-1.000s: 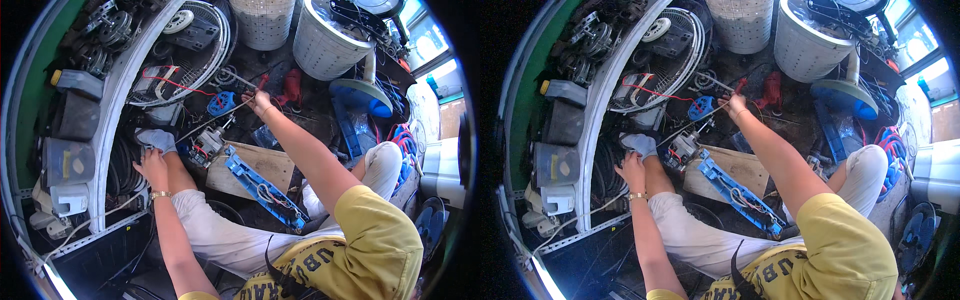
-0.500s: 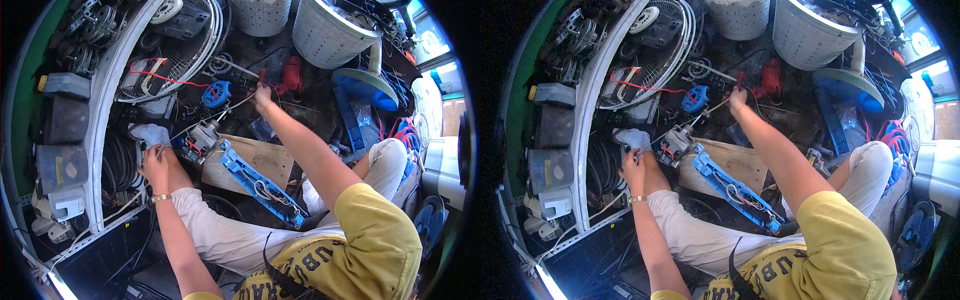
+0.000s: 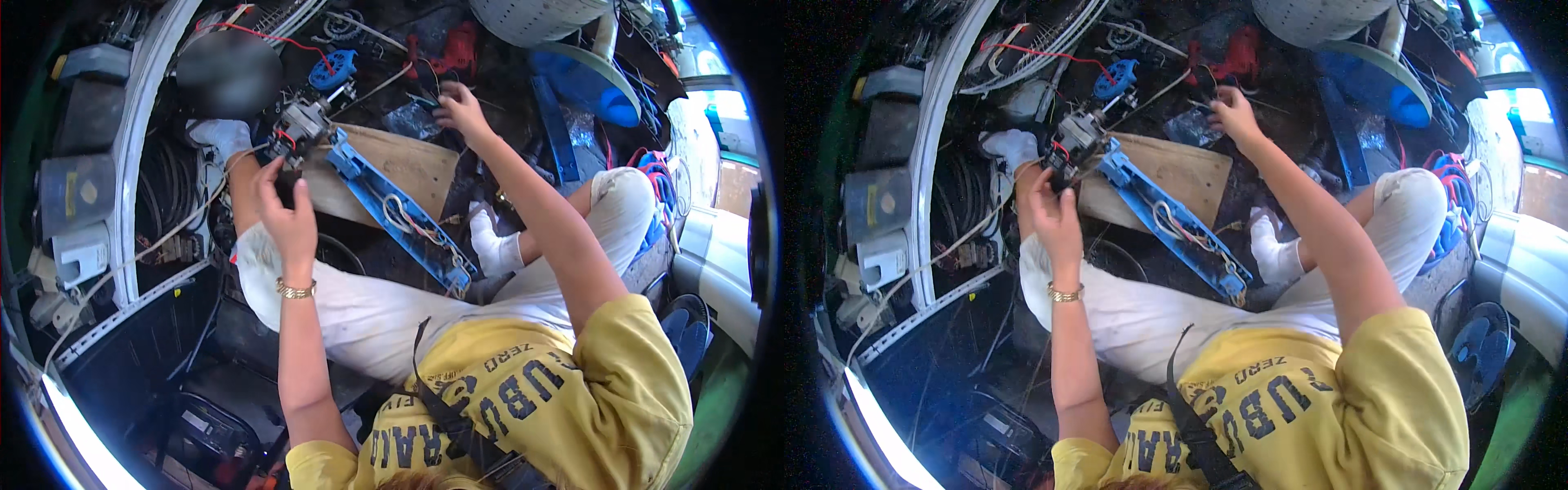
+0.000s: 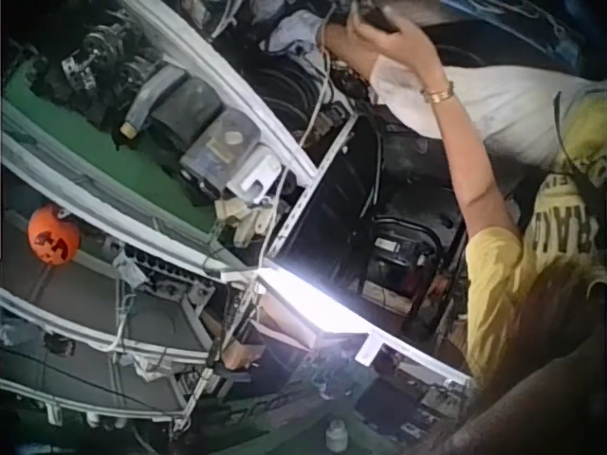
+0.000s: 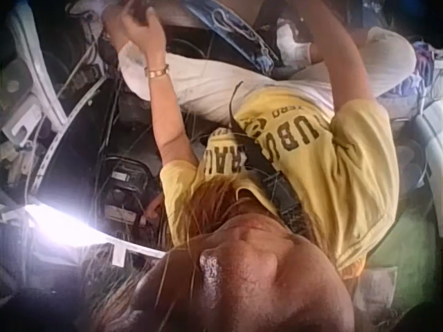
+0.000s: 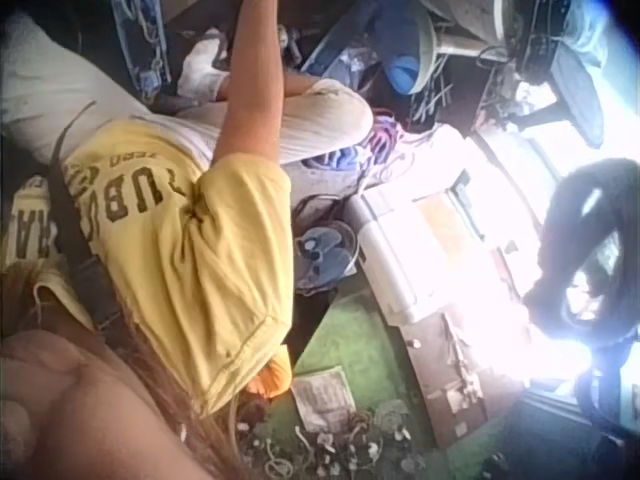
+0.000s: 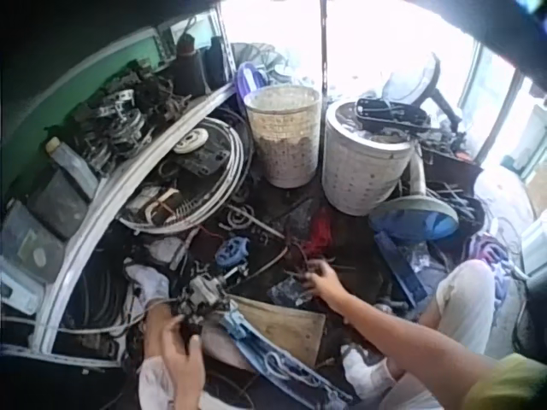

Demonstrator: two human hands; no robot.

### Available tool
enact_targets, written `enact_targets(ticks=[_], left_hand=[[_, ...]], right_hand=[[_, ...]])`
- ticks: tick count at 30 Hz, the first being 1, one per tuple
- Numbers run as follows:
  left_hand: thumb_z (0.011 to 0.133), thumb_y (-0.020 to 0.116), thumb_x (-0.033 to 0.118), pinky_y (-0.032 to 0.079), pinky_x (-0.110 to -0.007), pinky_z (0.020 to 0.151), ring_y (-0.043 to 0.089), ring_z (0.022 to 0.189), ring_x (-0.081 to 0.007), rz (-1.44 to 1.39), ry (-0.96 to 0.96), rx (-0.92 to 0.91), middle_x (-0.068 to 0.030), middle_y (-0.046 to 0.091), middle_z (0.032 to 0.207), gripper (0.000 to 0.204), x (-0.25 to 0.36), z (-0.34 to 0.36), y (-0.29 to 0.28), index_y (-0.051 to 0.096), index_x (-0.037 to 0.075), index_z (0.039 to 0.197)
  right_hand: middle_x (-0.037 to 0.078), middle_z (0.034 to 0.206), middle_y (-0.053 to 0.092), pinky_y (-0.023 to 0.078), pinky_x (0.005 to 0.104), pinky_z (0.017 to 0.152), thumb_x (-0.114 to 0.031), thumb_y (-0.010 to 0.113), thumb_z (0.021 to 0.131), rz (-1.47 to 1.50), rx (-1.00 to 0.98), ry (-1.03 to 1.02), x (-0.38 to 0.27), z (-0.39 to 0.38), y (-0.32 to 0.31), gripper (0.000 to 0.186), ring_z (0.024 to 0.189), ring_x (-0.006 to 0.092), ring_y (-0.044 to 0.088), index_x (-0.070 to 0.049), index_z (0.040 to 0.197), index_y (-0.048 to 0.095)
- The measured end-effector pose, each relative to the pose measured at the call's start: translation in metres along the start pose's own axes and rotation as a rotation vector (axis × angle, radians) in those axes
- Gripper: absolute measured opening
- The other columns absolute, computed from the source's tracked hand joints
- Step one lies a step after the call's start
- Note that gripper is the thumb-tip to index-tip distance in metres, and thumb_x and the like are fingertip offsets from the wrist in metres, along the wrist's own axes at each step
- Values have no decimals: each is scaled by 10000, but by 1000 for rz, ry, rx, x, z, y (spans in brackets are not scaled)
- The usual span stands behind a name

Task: The person disassembles a fan casing using a power drill, connects a power cord to test the motor, and trims and arranges wires inside the housing using pliers and scissors.

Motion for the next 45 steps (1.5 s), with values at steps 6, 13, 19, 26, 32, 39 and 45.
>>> enact_targets(ticks=[6, 13, 19, 26, 32, 39, 45], left_hand=[[883, 607, 72, 430, -345, 914, 476, 1078, -147, -648, -669, 82, -77, 400, 1330, 570, 7, -86, 65, 333, 46, 1381], [897, 577, 94, 438, -329, 857, 497, 1046, -149, -907, -924, -28, -68, 432, 1224, 604, 2, -148, 103, 259, 69, 1409], [871, 575, 20, 457, -306, 801, 539, 908, -178, -594, -616, 133, -125, 457, 1149, 488, 4, -130, 86, 383, 11, 1319], [804, 682, 239, 465, -396, 733, 626, 932, -254, 670, 274, -837, -76, 613, 962, 284, 166, -83, 13, 599, 70, 1016], [748, 616, 206, 467, -243, 472, 568, 687, -120, 676, 893, -746, 4, 512, 778, 158, 337, -80, -55, 583, 121, 877], [789, 610, 239, 484, -265, 531, 590, 722, -137, 614, 1006, -439, -18, 553, 835, 205, 330, -34, -55, 592, 103, 941], [823, 606, 266, 499, -283, 582, 610, 751, -152, 502, 738, -232, -36, 587, 883, 249, 265, 30, -64, 600, 87, 996]], right_hand=[[46, 1008, 615, 533, 288, 688, -149, 539, 944, -82, -68, 268, 36, -143, -80, 262, 781, 139, 610, -91, 1198, 567], [9, 968, 618, 485, 231, 636, -156, 528, 955, -160, -260, 223, 59, -211, -60, 206, 734, 70, 547, -65, 1128, 594], [88, 901, 645, 502, 306, 751, -48, 572, 884, -428, -242, -167, 43, -213, -51, 204, 817, 177, 624, -3, 1081, 603], [143, 913, 653, 517, 366, 733, -62, 613, 827, -782, -219, -347, 9, -213, -63, 201, 825, 283, 653, -27, 1025, 609], [149, 945, 648, 516, 385, 775, -45, 620, 779, -815, -246, -369, 29, -222, -58, 231, 876, 305, 649, -45, 1010, 626], [176, 1082, 593, 494, 381, 817, -83, 649, 805, -626, -183, -318, 12, -212, -15, 358, 958, 315, 617, -14, 1139, 538], [302, 1317, 402, 385, 472, 1005, -163, 688, 783, -774, -184, -674, -18, -182, 67, 653, 1159, 472, 447, 22, 1329, 380]])
Point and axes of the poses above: each hand's wrist, its own z-axis towards the middle knuckle, its own y-axis out of the palm, x = y × z, the point moved 2 cm from there along z, towards the middle knuckle
